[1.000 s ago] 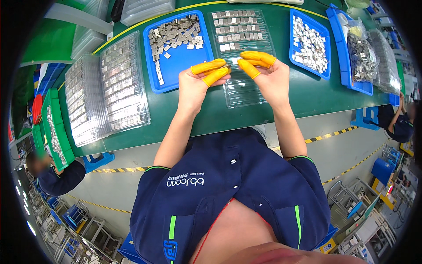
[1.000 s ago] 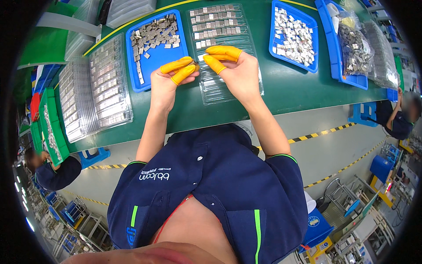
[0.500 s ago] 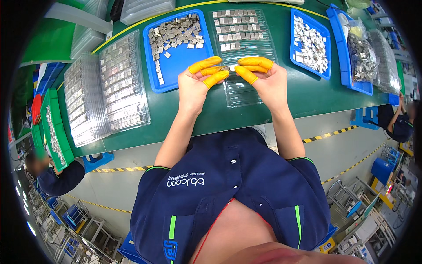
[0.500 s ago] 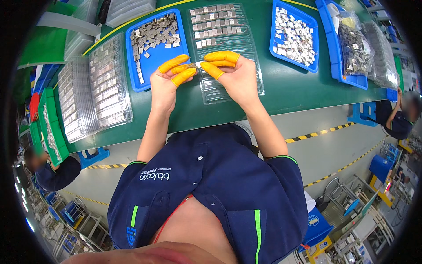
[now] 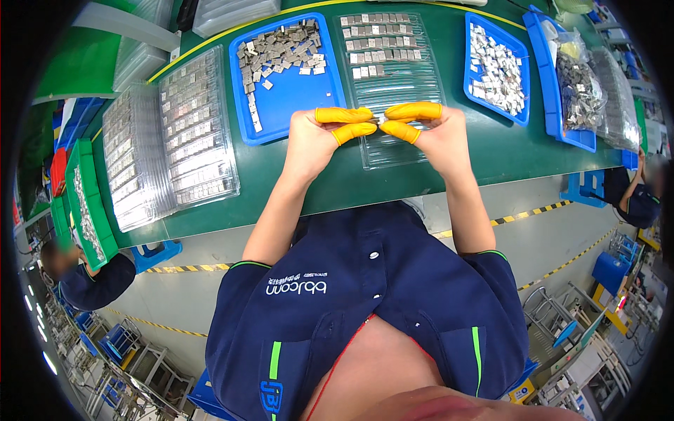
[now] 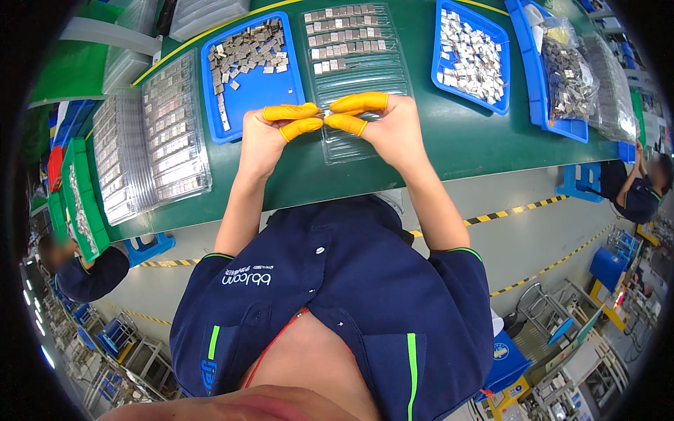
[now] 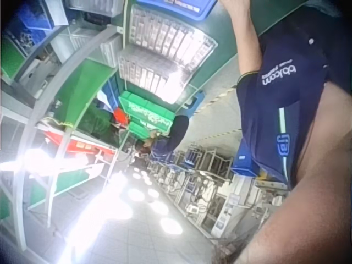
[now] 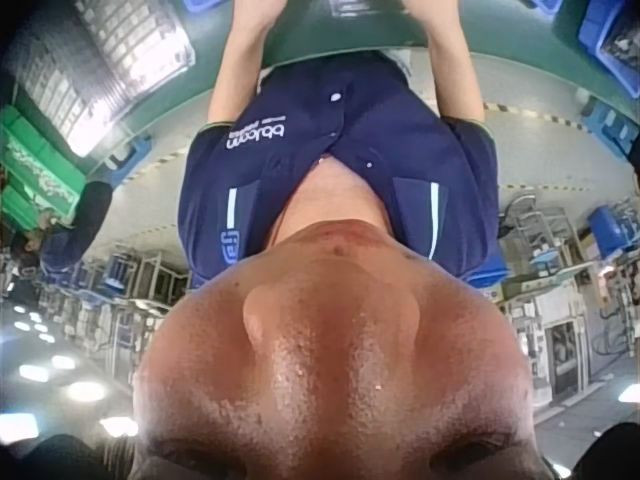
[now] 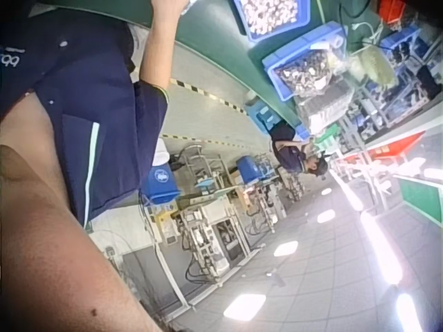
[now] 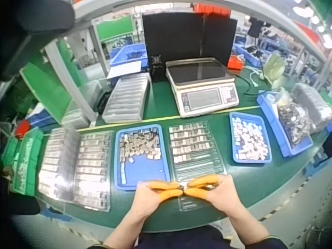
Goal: The person assembles electronic components by taking metal casings and white parts from separate blue trays, fitting them together by hand, and placing the assembled units into a clear plastic tray.
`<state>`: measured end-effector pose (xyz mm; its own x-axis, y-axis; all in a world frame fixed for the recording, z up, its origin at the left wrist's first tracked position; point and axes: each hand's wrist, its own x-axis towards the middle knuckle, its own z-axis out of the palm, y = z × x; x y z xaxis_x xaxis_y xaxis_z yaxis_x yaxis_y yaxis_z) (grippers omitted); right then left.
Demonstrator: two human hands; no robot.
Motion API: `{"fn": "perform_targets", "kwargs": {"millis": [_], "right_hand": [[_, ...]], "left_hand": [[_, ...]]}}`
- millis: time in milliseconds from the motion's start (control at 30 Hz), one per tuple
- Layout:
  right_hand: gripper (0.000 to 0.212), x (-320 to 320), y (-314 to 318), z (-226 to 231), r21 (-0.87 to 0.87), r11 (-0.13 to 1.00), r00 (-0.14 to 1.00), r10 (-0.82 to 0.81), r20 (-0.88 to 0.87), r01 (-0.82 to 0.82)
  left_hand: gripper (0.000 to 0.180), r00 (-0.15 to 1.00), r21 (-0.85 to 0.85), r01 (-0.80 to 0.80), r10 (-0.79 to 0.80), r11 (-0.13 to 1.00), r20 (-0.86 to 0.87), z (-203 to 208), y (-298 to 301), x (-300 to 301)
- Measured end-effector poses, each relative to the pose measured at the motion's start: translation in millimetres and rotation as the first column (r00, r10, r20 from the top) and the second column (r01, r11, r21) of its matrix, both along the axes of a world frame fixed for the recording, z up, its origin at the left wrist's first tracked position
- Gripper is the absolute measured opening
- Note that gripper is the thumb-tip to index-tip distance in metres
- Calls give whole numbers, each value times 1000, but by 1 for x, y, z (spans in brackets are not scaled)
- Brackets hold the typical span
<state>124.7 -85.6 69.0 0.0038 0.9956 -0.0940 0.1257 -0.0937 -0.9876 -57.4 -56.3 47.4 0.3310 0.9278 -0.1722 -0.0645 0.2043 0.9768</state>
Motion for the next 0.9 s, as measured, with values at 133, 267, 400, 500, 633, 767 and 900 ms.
{"fn": "perform_targets", "kwargs": {"millis": [133, 267, 400, 500, 633, 767, 900], "right_hand": [[20, 11, 5, -21, -195, 961, 933, 124, -337, -198], [18, 7, 5, -25, -263, 903, 831, 156, -533, -339], [18, -2, 7, -9, -223, 947, 922, 142, -360, -233], [16, -4, 13, -12, -79, 986, 987, 139, -84, -145], [15, 4, 38, -22, 296, 955, 886, -113, 450, -29], [15, 26, 65, -53, 532, 843, 495, -429, 755, -80], [16, 22, 69, -55, 453, 879, 399, -367, 840, -146]], "left_hand": [[21, 991, -117, 125, -120, 985, 49, 9, -1, -3], [22, 977, -207, 200, -181, 958, 109, 1, -1, -7], [20, 984, -205, 124, -94, 971, 150, -4, 0, -6], [22, 991, -153, 35, -14, 988, 136, -8, 2, -5], [26, 993, 27, -115, 114, 993, 33, -11, 19, -8], [22, 950, 165, -228, 257, 960, -180, -21, 36, -30], [22, 875, 275, -412, 461, 869, -149, -31, 44, -49]]}}
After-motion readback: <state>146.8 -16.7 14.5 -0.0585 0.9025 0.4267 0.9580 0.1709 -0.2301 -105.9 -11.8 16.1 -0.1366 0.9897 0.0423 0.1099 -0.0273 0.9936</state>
